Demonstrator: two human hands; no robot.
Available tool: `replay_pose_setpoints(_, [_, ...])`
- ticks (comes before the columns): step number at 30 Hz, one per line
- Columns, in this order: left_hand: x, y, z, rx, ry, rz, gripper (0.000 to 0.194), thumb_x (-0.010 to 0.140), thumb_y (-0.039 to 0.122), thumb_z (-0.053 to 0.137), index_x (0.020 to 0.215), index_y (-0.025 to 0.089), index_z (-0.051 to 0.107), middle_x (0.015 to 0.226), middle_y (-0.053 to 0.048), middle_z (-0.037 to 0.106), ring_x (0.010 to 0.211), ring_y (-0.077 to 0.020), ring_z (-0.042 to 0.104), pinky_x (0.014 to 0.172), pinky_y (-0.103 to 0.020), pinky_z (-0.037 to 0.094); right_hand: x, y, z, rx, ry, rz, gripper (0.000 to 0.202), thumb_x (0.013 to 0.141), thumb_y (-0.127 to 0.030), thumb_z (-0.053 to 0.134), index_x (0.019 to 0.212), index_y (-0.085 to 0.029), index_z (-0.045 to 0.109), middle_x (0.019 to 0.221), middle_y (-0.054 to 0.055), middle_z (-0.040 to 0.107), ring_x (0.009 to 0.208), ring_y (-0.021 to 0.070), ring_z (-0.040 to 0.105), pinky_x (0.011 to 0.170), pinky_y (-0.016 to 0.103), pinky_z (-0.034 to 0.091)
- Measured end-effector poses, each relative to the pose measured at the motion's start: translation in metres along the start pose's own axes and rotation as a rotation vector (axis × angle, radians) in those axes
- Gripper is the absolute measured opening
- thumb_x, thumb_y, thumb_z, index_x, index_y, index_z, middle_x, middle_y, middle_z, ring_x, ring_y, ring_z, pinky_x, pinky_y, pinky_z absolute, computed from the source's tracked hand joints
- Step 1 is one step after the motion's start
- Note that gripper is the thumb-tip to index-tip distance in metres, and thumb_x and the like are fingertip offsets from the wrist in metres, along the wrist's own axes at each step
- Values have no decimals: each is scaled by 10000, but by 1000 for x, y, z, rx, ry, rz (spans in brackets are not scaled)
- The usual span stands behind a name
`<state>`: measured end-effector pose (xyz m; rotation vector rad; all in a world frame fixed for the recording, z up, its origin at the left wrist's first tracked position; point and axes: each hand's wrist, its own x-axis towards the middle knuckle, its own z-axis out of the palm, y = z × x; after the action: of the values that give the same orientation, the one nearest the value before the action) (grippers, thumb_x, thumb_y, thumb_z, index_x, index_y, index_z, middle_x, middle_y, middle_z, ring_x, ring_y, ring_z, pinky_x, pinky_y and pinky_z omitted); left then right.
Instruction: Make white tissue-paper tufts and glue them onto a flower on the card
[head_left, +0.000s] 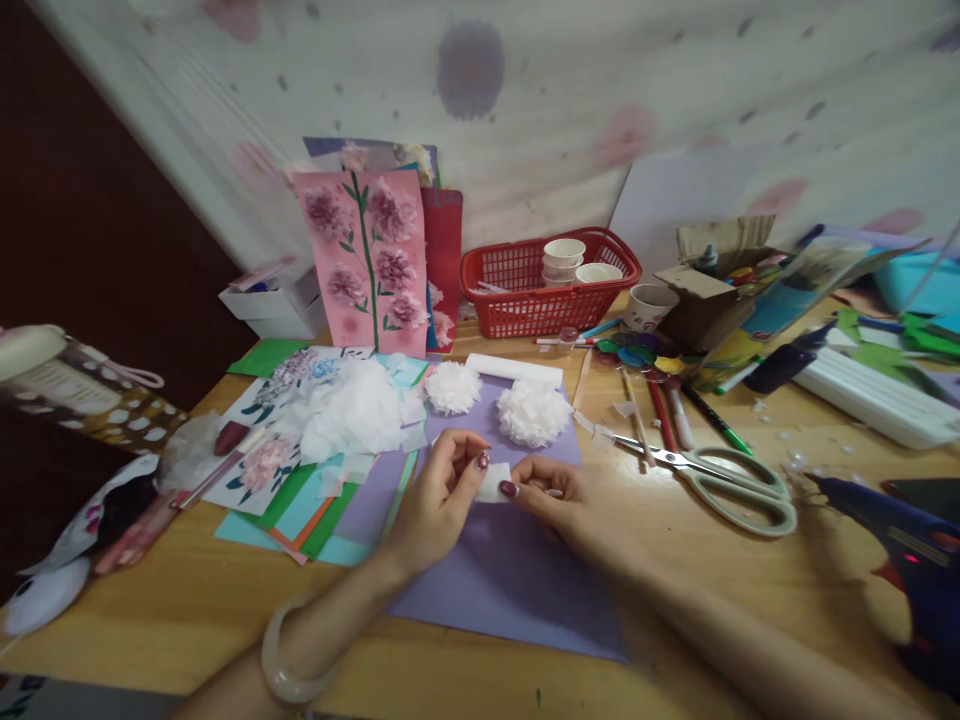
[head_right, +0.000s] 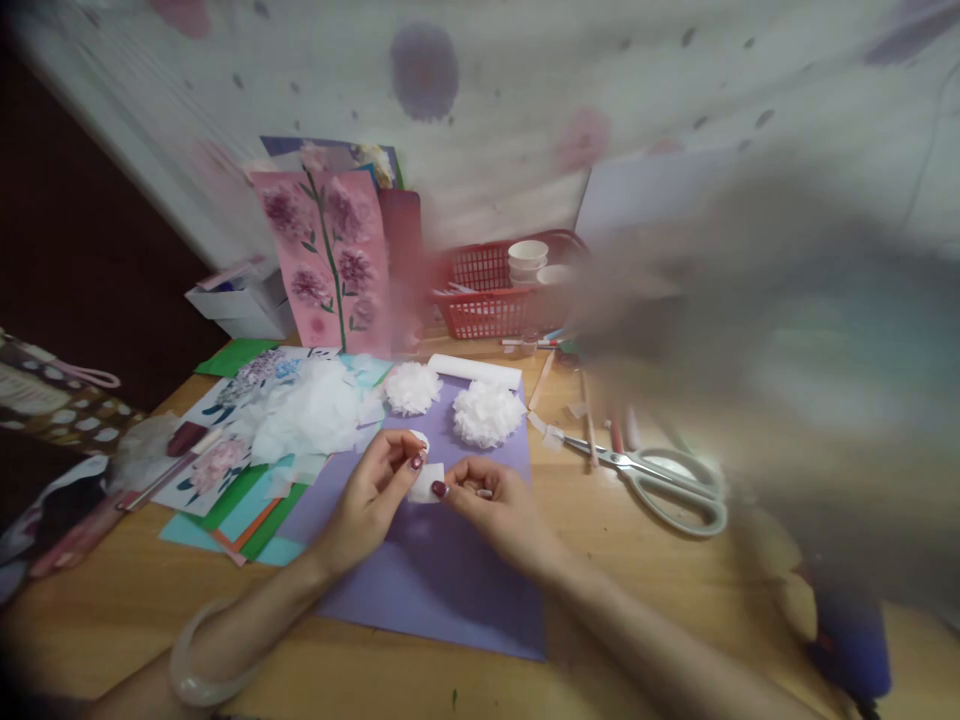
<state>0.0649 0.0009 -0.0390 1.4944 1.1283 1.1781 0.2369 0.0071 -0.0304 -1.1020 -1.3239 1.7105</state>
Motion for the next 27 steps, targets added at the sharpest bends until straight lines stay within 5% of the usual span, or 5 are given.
replay_pose_setpoints(6, [-2, 12, -8, 521, 52, 540, 244, 792, 264, 711, 1010, 218, 611, 974, -50, 632, 956, -210, 581, 873, -357, 421, 4, 7, -5, 63, 59, -11, 384, 717, -536, 708, 732, -184, 556, 429, -111, 337, 375, 54, 246, 390, 225, 135])
replay_pose_setpoints(8, [0, 15, -8, 599, 32, 616, 247, 754, 252, 754, 969, 215, 638, 902, -34, 679, 899, -207, 604, 870, -367, 412, 4, 10, -6, 116, 29, 7, 355, 749, -519, 687, 748, -184, 571, 421, -112, 317, 369, 57, 226, 383, 221, 139])
replay_pose_setpoints(13, [1, 8, -4, 520, 61, 527, 80, 801, 168, 697, 850, 218, 659, 818, 6, 731, 838, -170, 664, 948, -380, 395, -1, 10, -6, 250, -25, 26, 370, 827, -513, 595, 739, -155, 620, 488, -101, 250, 409, 56, 170, 384, 210, 142])
replay_pose_setpoints(18, [0, 5, -5, 441, 99, 373, 78, 812, 157, 667, 785, 221, 632, 825, 8, 735, 918, -180, 675, 1037, -419, 351, -2, 4, -5, 106, 3, -33, 380, 808, -519, 610, 847, -148, 681, 476, -94, 277, 414, 69, 205, 393, 219, 154])
replay_pose_setpoints(27, [0, 11, -6, 396, 48, 433, 136, 791, 170, 703, 740, 209, 584, 933, -15, 731, 956, -184, 669, 1082, -460, 314, -8, -3, -1, -75, -5, -176, 366, 823, -516, 609, 818, -165, 711, 585, -37, 491, 501, 86, 345, 505, 231, 291])
